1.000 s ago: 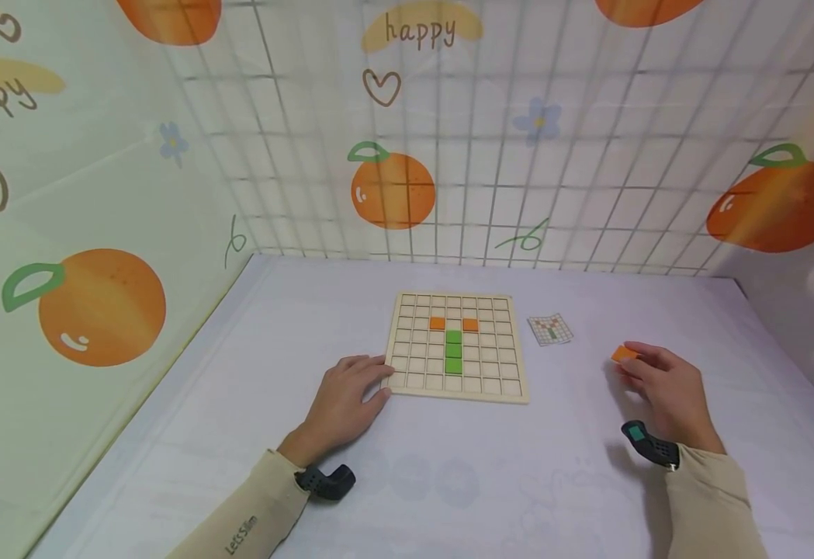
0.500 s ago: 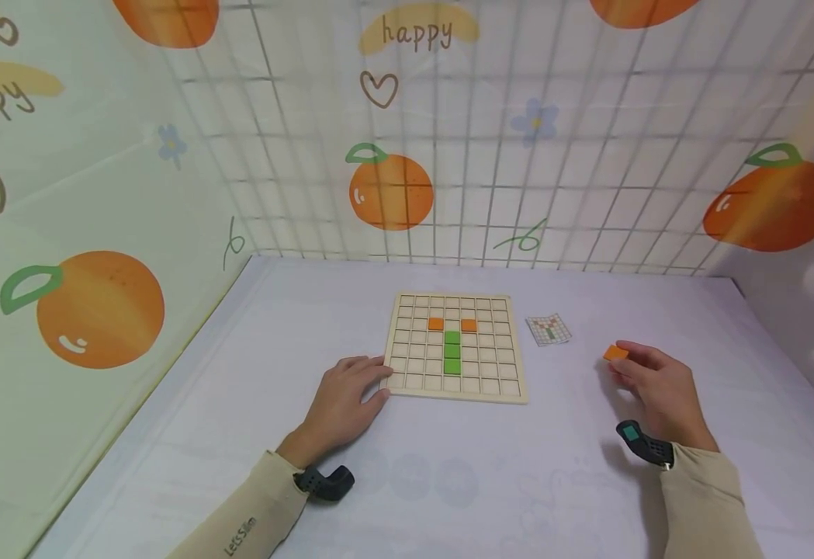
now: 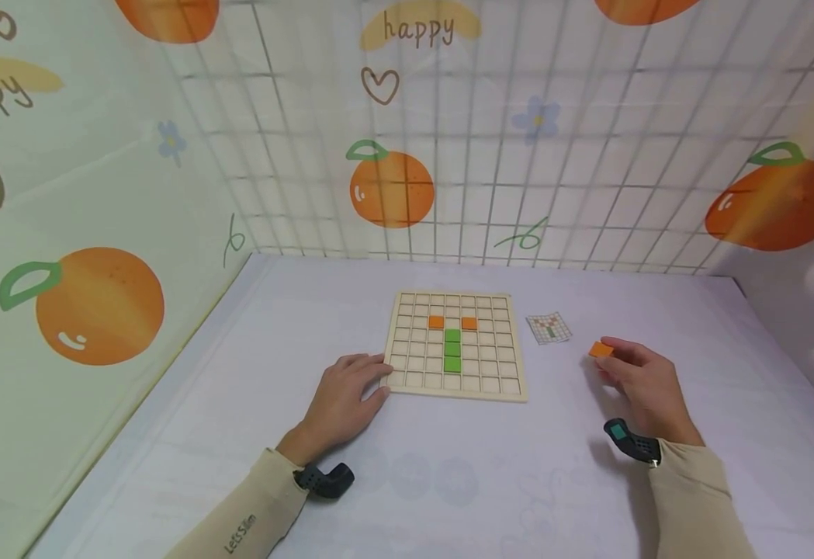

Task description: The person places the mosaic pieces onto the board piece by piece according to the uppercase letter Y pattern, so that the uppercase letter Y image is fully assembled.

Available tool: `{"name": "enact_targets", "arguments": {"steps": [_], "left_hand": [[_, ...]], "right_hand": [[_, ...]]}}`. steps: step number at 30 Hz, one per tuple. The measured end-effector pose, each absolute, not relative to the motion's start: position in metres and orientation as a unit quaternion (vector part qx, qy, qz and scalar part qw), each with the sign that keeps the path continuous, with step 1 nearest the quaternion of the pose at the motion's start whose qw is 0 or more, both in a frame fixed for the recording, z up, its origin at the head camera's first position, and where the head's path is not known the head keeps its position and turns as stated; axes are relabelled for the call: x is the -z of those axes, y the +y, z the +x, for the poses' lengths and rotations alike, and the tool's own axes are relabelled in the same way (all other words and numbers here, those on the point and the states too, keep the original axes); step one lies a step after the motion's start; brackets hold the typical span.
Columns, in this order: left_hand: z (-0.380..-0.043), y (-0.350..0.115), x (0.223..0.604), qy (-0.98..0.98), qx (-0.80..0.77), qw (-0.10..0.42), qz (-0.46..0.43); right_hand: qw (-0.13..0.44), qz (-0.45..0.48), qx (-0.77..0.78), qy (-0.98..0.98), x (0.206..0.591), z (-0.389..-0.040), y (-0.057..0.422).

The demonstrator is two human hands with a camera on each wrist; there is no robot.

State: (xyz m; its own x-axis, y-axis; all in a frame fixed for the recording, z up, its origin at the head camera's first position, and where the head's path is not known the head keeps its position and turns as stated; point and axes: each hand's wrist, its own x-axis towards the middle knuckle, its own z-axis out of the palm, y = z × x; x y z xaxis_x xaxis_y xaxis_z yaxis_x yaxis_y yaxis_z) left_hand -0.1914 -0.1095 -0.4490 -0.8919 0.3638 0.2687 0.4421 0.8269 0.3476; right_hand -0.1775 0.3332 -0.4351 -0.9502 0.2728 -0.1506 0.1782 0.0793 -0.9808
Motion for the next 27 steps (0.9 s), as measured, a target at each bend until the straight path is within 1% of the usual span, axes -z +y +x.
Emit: {"name": "enact_targets", "arguments": {"steps": [9,19,27], "left_hand": [[-0.193,-0.109,0.450,-0.950,0.204,0.102,-0.214],[-0.190,-0.110,0.447,-0.949,0.215,0.094,-0.211],[-0.191,-0.109,0.447,-0.952,0.209,0.090,-0.205]], "right_hand": [[0.026,-0.131,-0.658,-0.741,0.433,-0.181,0.321],[0.019,-0.116,-0.628,-0.770,0.431,-0.183,0.311],[0.002,-0.098,-0.608,-0.788,0.428,-0.196,0.297]]}}
